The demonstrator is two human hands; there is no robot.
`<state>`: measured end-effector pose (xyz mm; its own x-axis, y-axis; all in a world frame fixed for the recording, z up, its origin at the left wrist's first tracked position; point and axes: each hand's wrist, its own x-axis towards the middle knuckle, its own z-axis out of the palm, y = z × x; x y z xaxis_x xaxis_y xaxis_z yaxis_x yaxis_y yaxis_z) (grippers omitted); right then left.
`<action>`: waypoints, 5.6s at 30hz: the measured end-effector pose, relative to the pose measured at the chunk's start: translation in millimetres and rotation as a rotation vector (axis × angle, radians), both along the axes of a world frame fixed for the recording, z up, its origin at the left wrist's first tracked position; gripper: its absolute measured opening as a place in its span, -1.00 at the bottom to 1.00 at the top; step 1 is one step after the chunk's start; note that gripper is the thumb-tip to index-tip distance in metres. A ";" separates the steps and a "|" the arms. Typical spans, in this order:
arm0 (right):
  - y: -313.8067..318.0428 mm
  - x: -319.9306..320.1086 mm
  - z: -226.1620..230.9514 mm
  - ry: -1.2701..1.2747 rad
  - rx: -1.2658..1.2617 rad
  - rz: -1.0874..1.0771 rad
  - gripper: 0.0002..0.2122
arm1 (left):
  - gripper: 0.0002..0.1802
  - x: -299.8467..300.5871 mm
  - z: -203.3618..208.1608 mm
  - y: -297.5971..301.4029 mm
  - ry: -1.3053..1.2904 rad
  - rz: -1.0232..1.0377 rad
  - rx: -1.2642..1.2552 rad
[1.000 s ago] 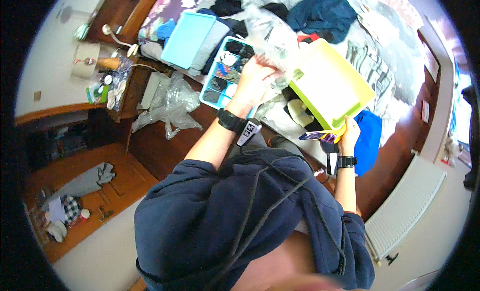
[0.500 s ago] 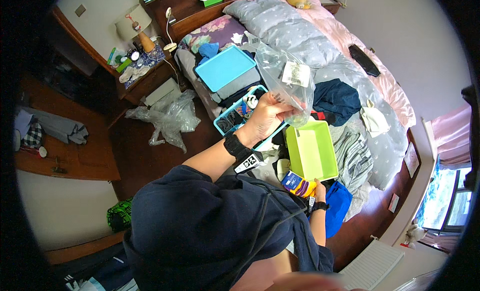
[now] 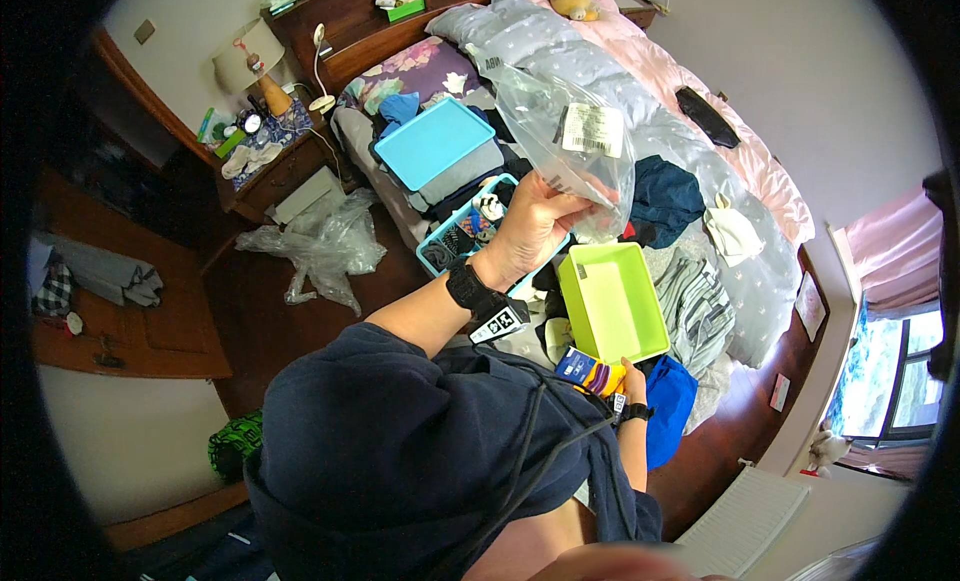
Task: The person sorts and folds various clothing items on a bed, placing them into plastic storage bins. They handle socks, underwear, and other garments, folding each item and arranging them in compartments within the bins.
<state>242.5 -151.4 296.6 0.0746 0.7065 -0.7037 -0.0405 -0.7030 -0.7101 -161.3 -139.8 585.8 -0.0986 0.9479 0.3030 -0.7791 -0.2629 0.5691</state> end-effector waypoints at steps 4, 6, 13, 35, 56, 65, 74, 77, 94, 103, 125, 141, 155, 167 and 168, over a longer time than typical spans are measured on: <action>-2.3 -2.0 3.7 -0.051 0.004 0.014 -0.71 | -0.86 -1.9 3.2 -1.1 -0.011 -0.006 0.017; -2.4 -1.9 3.8 -0.024 0.002 -0.008 -0.72 | -0.86 -1.2 4.6 -1.9 -0.024 -0.011 0.027; 0.4 -1.4 13.5 -0.174 0.006 0.082 -0.73 | -0.83 1.7 8.7 -1.9 -0.026 0.000 0.044; 3.6 21.3 -16.2 -0.055 -0.028 0.027 -0.72 | -0.79 12.3 13.5 0.9 0.052 0.047 -0.002; 6.8 38.7 -36.7 0.094 -0.307 0.249 -0.57 | -0.94 -206.7 -338.0 -288.5 0.359 0.863 -1.332; 15.4 16.9 -20.4 -0.438 0.282 0.335 -0.69 | -0.79 -349.8 -398.8 -315.9 0.652 0.740 -1.625; -47.0 -54.4 49.1 -0.465 0.541 -0.146 -0.78 | -0.18 -458.2 -341.6 -184.7 0.839 0.527 -1.537; -84.3 -65.9 79.0 -0.573 0.319 -0.292 -0.80 | -0.28 -448.2 -320.5 -101.4 0.891 0.399 -1.245; -268.0 -169.5 169.5 -0.644 0.356 -0.509 -0.82 | -0.57 138.3 -214.3 51.8 1.764 -0.990 1.034; -255.0 -132.1 158.5 -0.566 0.204 -0.552 -0.85 | -0.72 209.7 -290.6 -16.2 2.022 -0.582 0.828; -191.7 20.5 105.9 -0.415 -0.050 -0.416 -0.84 | -0.80 221.5 -278.6 155.6 1.388 -0.610 0.164; -187.8 34.0 95.4 -0.340 -0.124 -0.467 -0.85 | -0.77 163.9 -434.1 195.8 0.043 -0.081 -1.016; -180.0 29.5 92.0 -0.339 -0.131 -0.383 -0.87 | -0.71 196.9 -458.2 277.5 1.352 0.226 -0.467; -190.3 42.1 76.9 -0.359 -0.168 -0.352 -0.88 | -0.27 221.3 -598.0 357.7 2.272 -0.322 -0.647; -191.7 44.4 73.3 -0.353 -0.184 -0.366 -0.88 | -0.21 212.8 -612.4 365.9 2.172 -0.312 -0.702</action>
